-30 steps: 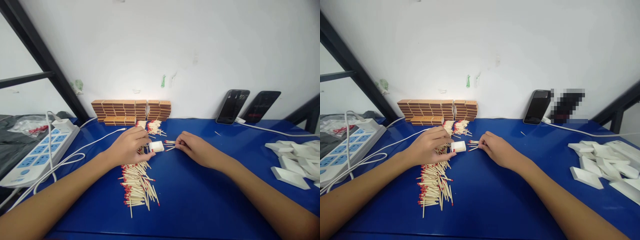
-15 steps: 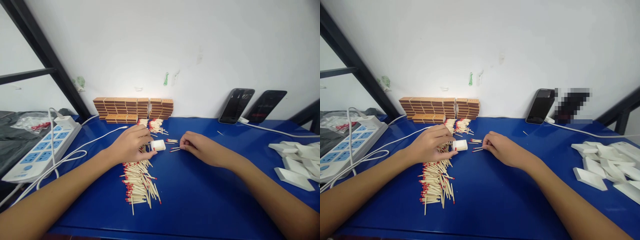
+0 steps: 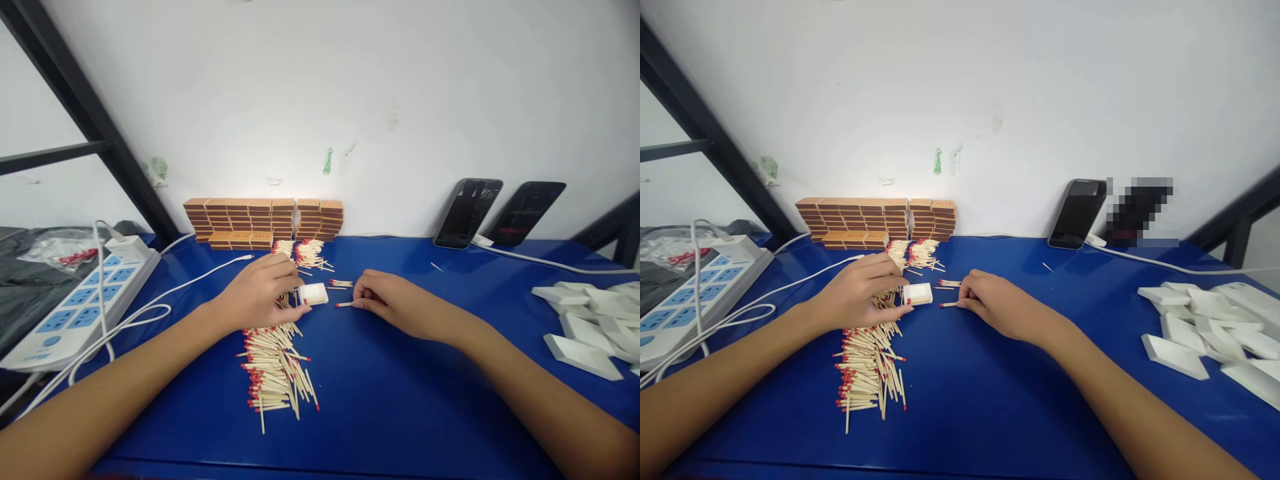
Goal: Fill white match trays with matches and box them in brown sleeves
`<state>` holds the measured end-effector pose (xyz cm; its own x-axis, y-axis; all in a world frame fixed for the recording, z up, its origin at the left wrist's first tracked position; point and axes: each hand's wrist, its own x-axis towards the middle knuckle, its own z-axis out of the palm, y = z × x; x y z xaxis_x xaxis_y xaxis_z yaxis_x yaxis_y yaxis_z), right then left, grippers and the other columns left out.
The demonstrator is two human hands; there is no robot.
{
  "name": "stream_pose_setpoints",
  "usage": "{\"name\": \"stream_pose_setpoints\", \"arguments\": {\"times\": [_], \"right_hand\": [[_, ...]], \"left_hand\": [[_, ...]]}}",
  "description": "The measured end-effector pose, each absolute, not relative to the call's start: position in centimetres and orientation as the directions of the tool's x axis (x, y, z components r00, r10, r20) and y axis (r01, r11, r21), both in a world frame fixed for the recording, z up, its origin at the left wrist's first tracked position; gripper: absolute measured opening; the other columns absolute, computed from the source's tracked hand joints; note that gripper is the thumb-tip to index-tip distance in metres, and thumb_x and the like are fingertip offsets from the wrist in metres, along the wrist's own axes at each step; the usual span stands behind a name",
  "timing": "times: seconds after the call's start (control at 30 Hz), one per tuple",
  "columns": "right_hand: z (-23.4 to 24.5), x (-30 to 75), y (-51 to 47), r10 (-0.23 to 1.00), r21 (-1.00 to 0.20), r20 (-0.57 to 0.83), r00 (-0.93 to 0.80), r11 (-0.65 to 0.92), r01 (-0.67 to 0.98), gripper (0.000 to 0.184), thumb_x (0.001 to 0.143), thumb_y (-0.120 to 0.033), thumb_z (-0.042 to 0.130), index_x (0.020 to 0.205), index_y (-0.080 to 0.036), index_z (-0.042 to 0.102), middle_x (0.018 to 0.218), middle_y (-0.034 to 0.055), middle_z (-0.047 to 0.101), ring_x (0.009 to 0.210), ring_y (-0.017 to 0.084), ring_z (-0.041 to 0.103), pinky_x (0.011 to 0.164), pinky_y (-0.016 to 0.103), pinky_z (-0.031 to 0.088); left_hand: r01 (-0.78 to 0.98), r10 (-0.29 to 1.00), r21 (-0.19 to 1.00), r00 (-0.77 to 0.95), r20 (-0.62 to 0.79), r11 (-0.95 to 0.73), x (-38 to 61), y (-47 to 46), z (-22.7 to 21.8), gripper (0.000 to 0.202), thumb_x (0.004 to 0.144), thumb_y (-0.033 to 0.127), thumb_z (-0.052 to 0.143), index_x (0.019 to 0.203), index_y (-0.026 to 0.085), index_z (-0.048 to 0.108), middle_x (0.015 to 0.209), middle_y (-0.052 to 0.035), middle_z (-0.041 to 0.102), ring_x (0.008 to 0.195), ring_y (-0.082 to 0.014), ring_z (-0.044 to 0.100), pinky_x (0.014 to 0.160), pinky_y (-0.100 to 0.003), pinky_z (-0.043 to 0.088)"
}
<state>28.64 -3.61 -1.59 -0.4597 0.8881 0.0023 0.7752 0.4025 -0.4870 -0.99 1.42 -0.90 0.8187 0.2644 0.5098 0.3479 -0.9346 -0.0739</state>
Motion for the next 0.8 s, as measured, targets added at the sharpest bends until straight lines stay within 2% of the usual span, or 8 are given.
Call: {"name": "stream_pose_setpoints", "arguments": {"times": [0.13,0.3,0.4,0.57,0.8], "right_hand": [[-1.3,28.6,-3.8,0.888,-0.516,0.038,-0.459,0.411,0.752,0.021,0.102,-0.034,0.048,0.091,-0.022,0.061,0.099,0.0048,0.063,0.084,0.018,0.058,0.075,0.031,0.044],[-1.3,26.9,-4.7,0.885,-0.593,0.159,-0.437,0.439,0.675,0.019,0.103,-0.033,0.049,0.094,-0.022,0.061,0.092,0.0028,0.062,0.079,0.016,0.056,0.073,0.03,0.044],[-1.8,25.7,-5.3,0.886,-0.571,0.218,-0.409,0.455,0.683,0.015,0.102,-0.03,0.052,0.093,-0.022,0.06,0.091,0.0023,0.061,0.077,0.015,0.055,0.071,0.029,0.043],[-2.5,24.9,-5.8,0.871,-0.503,0.224,-0.437,0.487,0.714,0.01,0.101,-0.023,0.055,0.094,-0.021,0.062,0.094,0.0032,0.06,0.076,0.015,0.056,0.067,0.029,0.042],[-2.3,25.4,-5.3,0.853,-0.526,0.274,-0.443,0.519,0.674,0.009,0.099,-0.025,0.058,0.096,-0.022,0.066,0.093,0.0026,0.062,0.076,0.014,0.058,0.068,0.028,0.044]], "left_hand": [[0.344,0.263,-0.069,0.817,0.514,-0.936,-0.9,1.3,-1.0,0.029,0.093,0.043,0.066,0.097,0.015,0.073,0.085,-0.0078,0.067,0.081,-0.0219,0.06,0.074,-0.037,0.05],[0.32,0.261,-0.014,0.796,0.546,-0.947,-0.3,0.6,-1.1,0.028,0.091,0.042,0.069,0.099,0.015,0.072,0.086,-0.0071,0.068,0.081,-0.0208,0.061,0.074,-0.036,0.052],[0.287,0.244,0.015,0.785,0.569,-0.958,0.0,0.2,-1.2,0.028,0.09,0.041,0.071,0.098,0.014,0.072,0.088,-0.0076,0.069,0.081,-0.0204,0.061,0.074,-0.036,0.053],[0.279,0.254,0.041,0.792,0.556,-0.959,0.1,0.0,-1.3,0.026,0.089,0.039,0.072,0.098,0.014,0.072,0.088,-0.008,0.069,0.08,-0.0201,0.061,0.073,-0.036,0.054],[0.272,0.25,0.045,0.79,0.56,-0.961,0.2,0.1,-1.3,0.027,0.088,0.04,0.073,0.098,0.014,0.072,0.088,-0.008,0.07,0.081,-0.0203,0.062,0.074,-0.037,0.054]]}}
